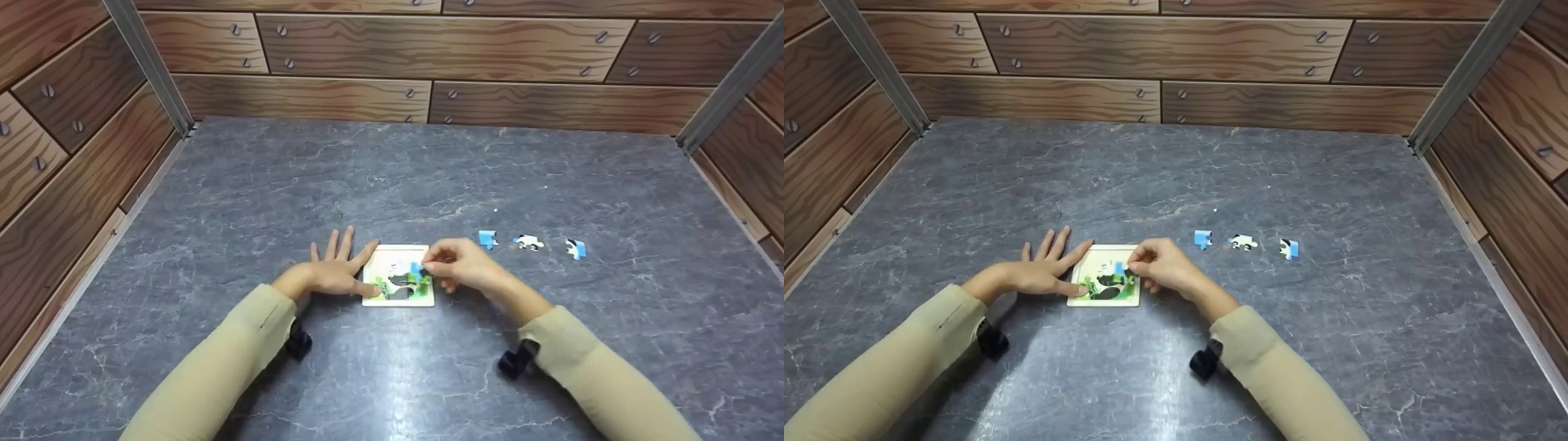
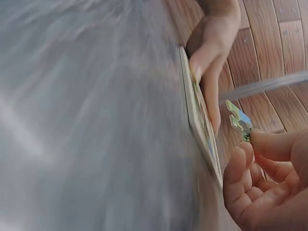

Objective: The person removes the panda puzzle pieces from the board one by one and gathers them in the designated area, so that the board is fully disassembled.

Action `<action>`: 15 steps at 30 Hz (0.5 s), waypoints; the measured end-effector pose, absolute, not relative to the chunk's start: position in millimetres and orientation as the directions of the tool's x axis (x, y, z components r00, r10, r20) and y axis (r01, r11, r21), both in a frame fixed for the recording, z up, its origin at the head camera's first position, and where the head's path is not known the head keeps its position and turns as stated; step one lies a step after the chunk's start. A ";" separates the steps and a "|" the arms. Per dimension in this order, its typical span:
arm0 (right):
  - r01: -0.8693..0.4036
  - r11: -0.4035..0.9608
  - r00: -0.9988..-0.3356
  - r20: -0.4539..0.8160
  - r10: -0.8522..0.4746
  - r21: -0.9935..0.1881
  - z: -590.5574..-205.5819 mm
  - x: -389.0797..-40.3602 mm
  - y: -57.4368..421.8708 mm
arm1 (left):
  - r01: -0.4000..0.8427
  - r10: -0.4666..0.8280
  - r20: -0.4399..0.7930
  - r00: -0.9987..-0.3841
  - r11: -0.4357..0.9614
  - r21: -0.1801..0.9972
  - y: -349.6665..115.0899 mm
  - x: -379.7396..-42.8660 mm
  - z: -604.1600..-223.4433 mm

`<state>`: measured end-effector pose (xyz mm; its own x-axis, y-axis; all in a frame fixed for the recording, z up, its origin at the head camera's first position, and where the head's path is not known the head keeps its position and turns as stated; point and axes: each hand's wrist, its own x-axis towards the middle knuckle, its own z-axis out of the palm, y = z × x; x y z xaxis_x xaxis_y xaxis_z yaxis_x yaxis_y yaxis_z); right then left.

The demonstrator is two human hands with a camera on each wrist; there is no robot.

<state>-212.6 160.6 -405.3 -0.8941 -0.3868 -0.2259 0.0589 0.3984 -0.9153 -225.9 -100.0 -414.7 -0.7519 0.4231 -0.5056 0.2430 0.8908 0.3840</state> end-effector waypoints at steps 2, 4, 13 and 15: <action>0.073 0.402 -0.900 -0.234 -0.368 -0.913 -406.2 -212.3 173.3 | 0.248 0.430 -0.500 -0.752 0.887 0.389 -101.2 -226.0 -415.1; 0.076 0.411 -0.906 -0.235 -0.353 -0.908 -406.9 -211.8 185.8 | 0.253 0.434 -0.496 -0.752 0.885 0.390 -102.1 -226.5 -415.8; 0.072 0.451 -0.925 -0.229 -0.303 -0.889 -405.9 -207.8 236.0 | 0.259 0.443 -0.499 -0.745 0.881 0.395 -101.8 -223.5 -411.7; 0.055 0.477 -0.930 -0.218 -0.294 -0.877 -406.2 -206.8 245.6 | 0.262 0.446 -0.499 -0.743 0.880 0.396 -101.1 -223.7 -411.3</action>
